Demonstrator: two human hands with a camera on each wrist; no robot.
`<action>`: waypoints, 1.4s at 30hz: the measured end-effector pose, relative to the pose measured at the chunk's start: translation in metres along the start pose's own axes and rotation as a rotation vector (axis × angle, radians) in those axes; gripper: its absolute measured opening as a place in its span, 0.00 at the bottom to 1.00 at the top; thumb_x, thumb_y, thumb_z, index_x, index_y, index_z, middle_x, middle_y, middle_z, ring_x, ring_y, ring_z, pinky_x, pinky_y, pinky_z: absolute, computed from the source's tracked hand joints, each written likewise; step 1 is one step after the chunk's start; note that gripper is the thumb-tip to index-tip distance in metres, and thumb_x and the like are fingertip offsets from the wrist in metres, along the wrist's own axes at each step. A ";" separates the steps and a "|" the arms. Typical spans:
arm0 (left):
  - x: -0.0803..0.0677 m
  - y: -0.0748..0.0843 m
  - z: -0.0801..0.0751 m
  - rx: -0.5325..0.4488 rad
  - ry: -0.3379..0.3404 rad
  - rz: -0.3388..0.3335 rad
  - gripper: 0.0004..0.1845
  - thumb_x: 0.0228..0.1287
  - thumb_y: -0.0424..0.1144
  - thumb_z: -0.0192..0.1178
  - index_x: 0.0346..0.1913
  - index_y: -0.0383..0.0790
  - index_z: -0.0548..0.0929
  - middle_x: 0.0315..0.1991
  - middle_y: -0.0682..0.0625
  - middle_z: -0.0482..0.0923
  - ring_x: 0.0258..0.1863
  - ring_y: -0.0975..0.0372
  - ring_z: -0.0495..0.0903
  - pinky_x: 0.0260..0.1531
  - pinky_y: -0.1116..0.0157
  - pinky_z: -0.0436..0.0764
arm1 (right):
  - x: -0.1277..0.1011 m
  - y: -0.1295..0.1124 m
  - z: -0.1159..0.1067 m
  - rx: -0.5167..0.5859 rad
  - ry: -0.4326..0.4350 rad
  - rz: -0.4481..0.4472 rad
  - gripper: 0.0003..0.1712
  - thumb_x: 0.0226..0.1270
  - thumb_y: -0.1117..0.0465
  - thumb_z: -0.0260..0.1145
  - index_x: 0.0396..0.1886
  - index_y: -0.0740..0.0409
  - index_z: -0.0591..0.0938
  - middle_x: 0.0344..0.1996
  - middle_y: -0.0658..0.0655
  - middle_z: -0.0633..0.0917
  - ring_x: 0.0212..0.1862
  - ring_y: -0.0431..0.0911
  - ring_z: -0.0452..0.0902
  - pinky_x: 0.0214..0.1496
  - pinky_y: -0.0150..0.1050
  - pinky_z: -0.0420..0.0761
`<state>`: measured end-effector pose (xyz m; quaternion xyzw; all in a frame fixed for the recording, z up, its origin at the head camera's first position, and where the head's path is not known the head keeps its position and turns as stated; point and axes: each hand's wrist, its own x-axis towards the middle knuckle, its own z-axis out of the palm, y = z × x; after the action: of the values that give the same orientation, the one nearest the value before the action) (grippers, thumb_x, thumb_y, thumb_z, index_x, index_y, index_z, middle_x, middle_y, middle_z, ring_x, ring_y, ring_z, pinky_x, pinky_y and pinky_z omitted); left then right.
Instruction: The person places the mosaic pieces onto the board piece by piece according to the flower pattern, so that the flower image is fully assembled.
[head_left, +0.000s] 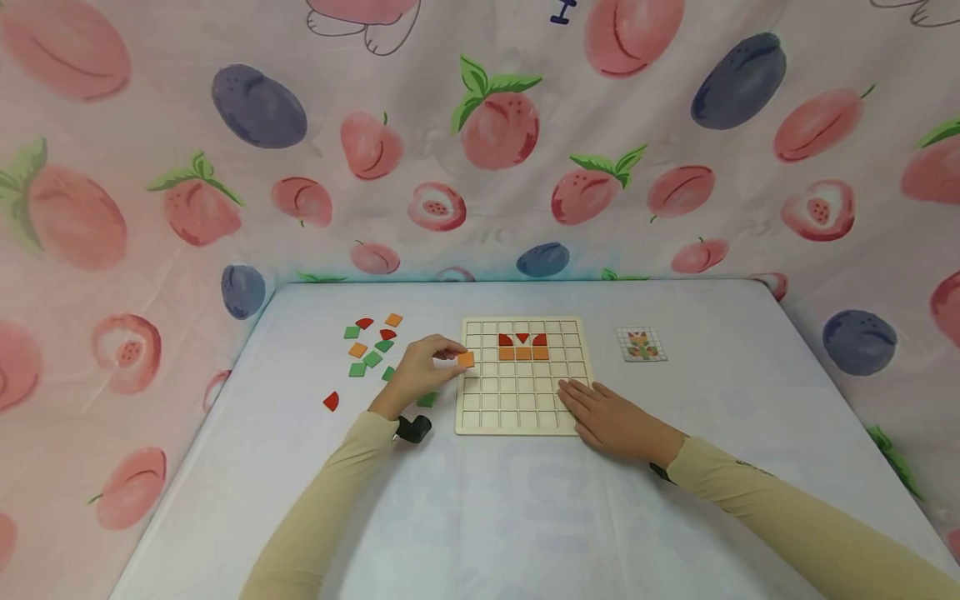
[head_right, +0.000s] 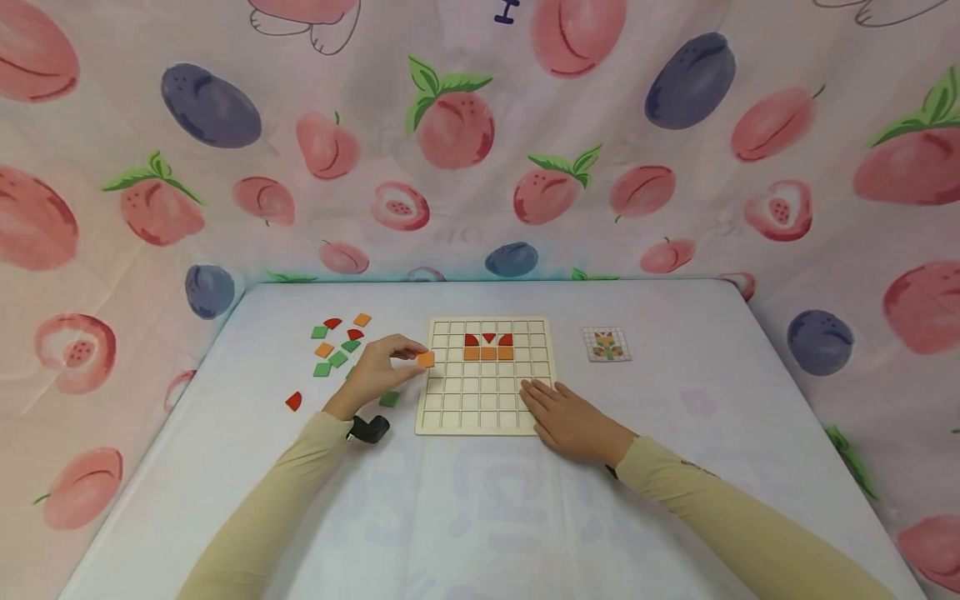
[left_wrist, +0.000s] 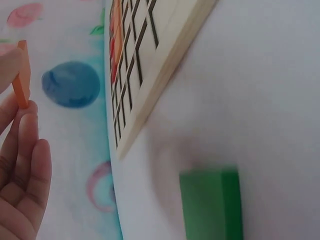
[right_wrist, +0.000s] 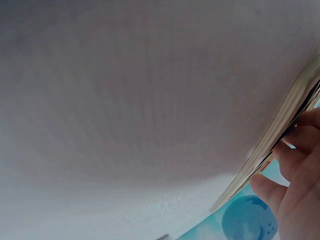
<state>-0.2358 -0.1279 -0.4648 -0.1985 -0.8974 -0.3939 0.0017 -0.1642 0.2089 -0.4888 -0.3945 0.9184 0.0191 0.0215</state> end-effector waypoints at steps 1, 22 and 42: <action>0.003 0.002 0.003 -0.005 -0.010 0.002 0.14 0.54 0.39 0.68 0.45 0.41 0.84 0.43 0.49 0.82 0.42 0.58 0.79 0.47 0.61 0.80 | 0.000 0.000 0.000 -0.002 0.000 0.000 0.32 0.73 0.52 0.48 0.71 0.63 0.60 0.71 0.60 0.61 0.72 0.53 0.56 0.69 0.53 0.63; 0.053 0.030 0.051 0.080 -0.263 0.028 0.15 0.55 0.41 0.68 0.46 0.39 0.85 0.44 0.48 0.81 0.41 0.60 0.78 0.43 0.66 0.78 | 0.000 0.000 -0.003 0.020 -0.011 0.003 0.32 0.73 0.52 0.49 0.71 0.64 0.60 0.71 0.61 0.61 0.72 0.54 0.56 0.69 0.54 0.62; 0.066 0.037 0.065 0.171 -0.383 0.089 0.14 0.54 0.37 0.69 0.45 0.39 0.85 0.43 0.49 0.84 0.44 0.61 0.81 0.47 0.67 0.79 | -0.001 0.000 -0.002 0.025 -0.002 -0.005 0.31 0.73 0.53 0.48 0.70 0.64 0.60 0.71 0.61 0.61 0.72 0.54 0.57 0.69 0.54 0.63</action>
<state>-0.2736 -0.0362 -0.4726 -0.3082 -0.9020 -0.2708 -0.1345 -0.1642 0.2095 -0.4872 -0.3967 0.9175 0.0082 0.0275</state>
